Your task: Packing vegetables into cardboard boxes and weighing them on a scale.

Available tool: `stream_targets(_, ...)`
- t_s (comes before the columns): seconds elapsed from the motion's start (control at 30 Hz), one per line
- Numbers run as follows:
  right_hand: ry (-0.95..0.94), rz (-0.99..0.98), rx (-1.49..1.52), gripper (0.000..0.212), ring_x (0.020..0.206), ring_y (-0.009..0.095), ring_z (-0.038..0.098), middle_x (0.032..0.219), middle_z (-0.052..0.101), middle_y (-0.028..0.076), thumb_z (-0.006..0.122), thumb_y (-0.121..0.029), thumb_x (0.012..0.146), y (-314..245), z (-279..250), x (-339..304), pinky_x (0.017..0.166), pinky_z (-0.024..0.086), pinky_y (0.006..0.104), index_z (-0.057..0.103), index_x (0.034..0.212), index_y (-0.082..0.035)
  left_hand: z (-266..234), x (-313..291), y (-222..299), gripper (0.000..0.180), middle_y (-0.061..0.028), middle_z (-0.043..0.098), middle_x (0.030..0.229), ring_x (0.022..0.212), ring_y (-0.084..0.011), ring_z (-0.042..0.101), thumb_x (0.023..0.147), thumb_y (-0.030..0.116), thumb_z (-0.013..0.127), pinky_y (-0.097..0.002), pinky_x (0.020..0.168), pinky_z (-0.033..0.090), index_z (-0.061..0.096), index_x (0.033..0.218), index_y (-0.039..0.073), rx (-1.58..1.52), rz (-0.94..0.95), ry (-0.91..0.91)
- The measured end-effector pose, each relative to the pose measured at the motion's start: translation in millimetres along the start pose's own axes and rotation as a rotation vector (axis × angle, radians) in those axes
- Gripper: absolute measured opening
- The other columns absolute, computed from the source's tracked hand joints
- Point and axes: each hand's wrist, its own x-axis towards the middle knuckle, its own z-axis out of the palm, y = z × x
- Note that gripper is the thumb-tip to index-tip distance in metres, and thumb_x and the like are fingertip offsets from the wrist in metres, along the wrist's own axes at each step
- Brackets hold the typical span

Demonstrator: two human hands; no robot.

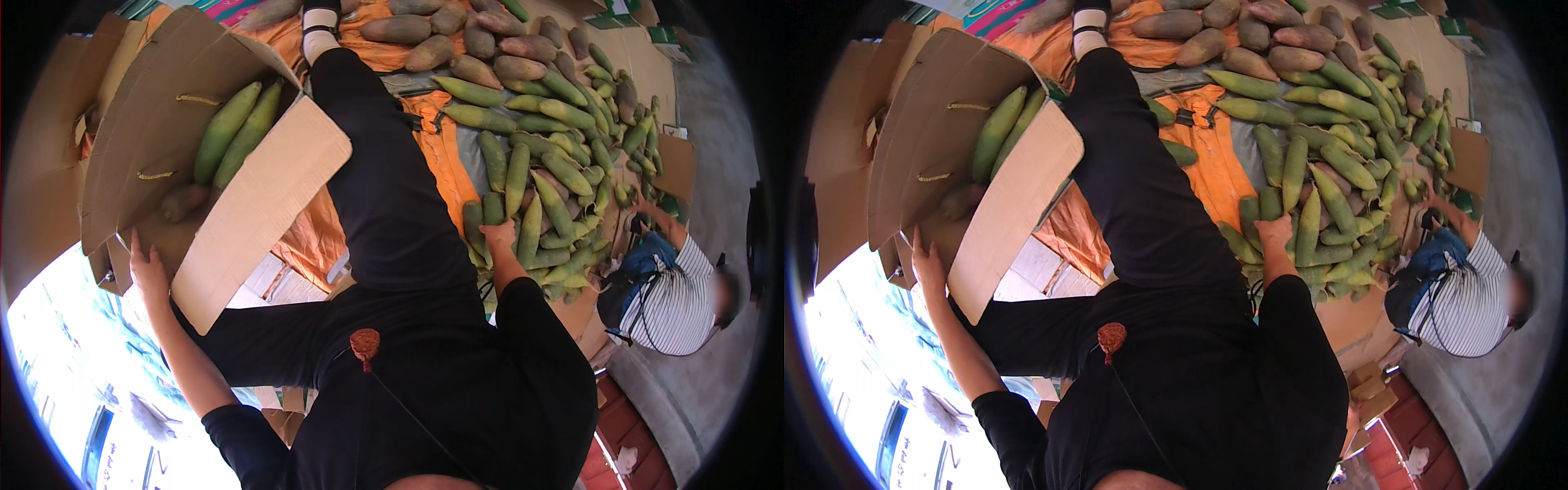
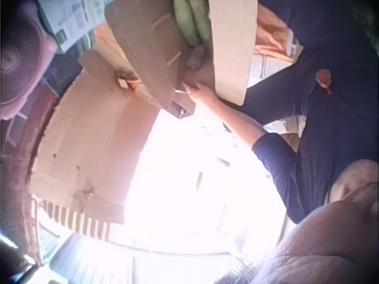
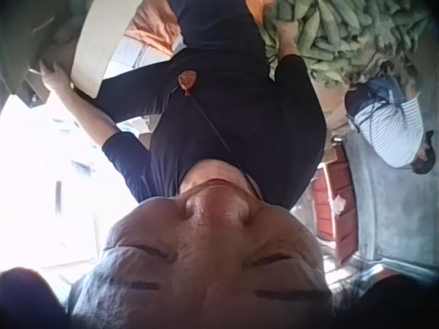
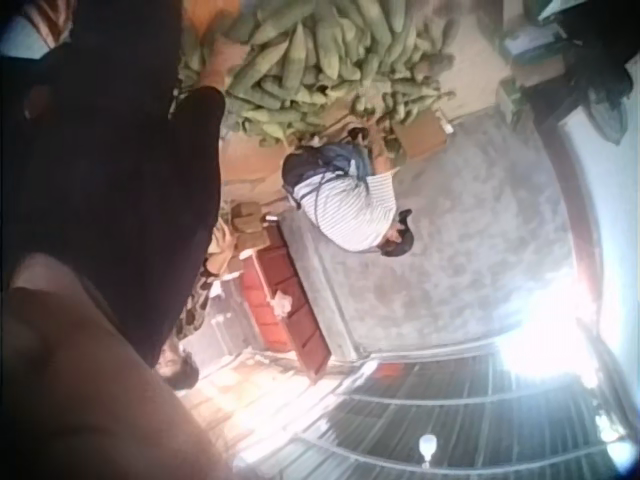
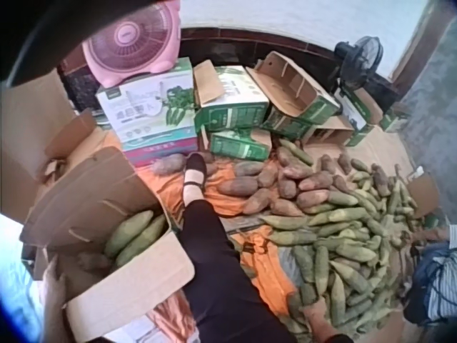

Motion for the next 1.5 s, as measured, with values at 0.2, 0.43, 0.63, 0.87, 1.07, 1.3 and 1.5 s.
stream_targets(0.2, -0.075, 0.119, -0.257, 0.08, 0.115, 0.031, 0.052, 0.122, 0.054, 0.018, 0.079, -0.036, 0.062, -26, -15, -6, 0.096, 0.044, 0.0392, 0.046, 0.127, -0.004, -5, -1, 4, 0.055, -0.0277, 0.056, 0.119, 0.113, -0.0387, 0.054, 0.084, 0.004, 0.052, -0.0414, 0.095, 0.043, 0.041, 0.137, 0.006, -0.016, -0.018, 0.018)
stream_targets(0.43, -0.001, 0.243, -0.1, 0.074, 0.115, 0.029, 0.052, 0.123, 0.052, 0.013, 0.083, -0.032, 0.061, -32, -14, -25, 0.092, 0.046, 0.0459, 0.045, 0.12, -0.008, -10, -9, 20, 0.054, -0.0267, 0.055, 0.12, 0.11, -0.0386, 0.055, 0.083, 0.002, 0.051, -0.0412, 0.095, 0.043, 0.041, 0.136, 0.003, -0.031, -0.056, 0.048)
stream_targets(0.63, -0.02, -0.058, -0.126, 0.077, 0.112, 0.033, 0.054, 0.12, 0.054, 0.015, 0.084, -0.03, 0.058, -23, -27, -21, 0.09, 0.047, 0.0447, 0.047, 0.12, -0.002, -19, -7, 40, 0.055, -0.0259, 0.057, 0.115, 0.107, -0.0385, 0.056, 0.082, 0.004, 0.054, -0.0419, 0.092, 0.044, 0.042, 0.136, 0.006, 0.027, -0.197, -0.089)
stream_targets(0.87, 0.129, -0.708, -0.127, 0.068, 0.108, 0.036, 0.053, 0.113, 0.057, 0.019, 0.082, -0.021, 0.056, -110, -63, -36, 0.09, 0.044, 0.0427, 0.054, 0.116, -0.001, -7, -6, 11, 0.056, -0.0248, 0.059, 0.109, 0.102, -0.0369, 0.057, 0.082, 0.01, 0.057, -0.0434, 0.089, 0.043, 0.043, 0.136, 0.007, 0.021, -0.079, 0.005)
stream_targets(1.07, 0.251, -1.108, 0.235, 0.062, 0.105, 0.035, 0.054, 0.11, 0.057, 0.017, 0.081, -0.017, 0.057, -219, -158, -77, 0.09, 0.044, 0.0398, 0.056, 0.112, -0.002, -2, -4, 1, 0.06, -0.0228, 0.059, 0.114, 0.104, -0.0344, 0.058, 0.081, 0.014, 0.06, -0.0418, 0.09, 0.044, 0.041, 0.138, 0.012, -0.022, -0.02, 0.027)
stream_targets(1.3, 0.5, -1.703, 0.225, 0.063, 0.103, 0.03, 0.056, 0.107, 0.059, 0.012, 0.078, -0.023, 0.059, -331, -250, -233, 0.087, 0.045, 0.0374, 0.057, 0.116, -0.007, -12, -13, 12, 0.063, -0.0221, 0.061, 0.11, 0.099, -0.0342, 0.06, 0.081, 0.02, 0.062, -0.0423, 0.089, 0.045, 0.039, 0.14, 0.025, -0.111, 0.014, 0.028)
stream_targets(1.5, 0.36, -2.1, 0.036, 0.046, 0.098, 0.029, 0.054, 0.097, 0.057, 0.011, 0.072, -0.019, 0.062, -376, -211, -359, 0.078, 0.042, 0.0427, 0.058, 0.105, -0.008, -17, -18, 10, 0.063, -0.0236, 0.061, 0.112, 0.099, -0.0355, 0.06, 0.081, 0.024, 0.063, -0.043, 0.091, 0.045, 0.04, 0.14, 0.025, -0.145, -0.035, 0.017)
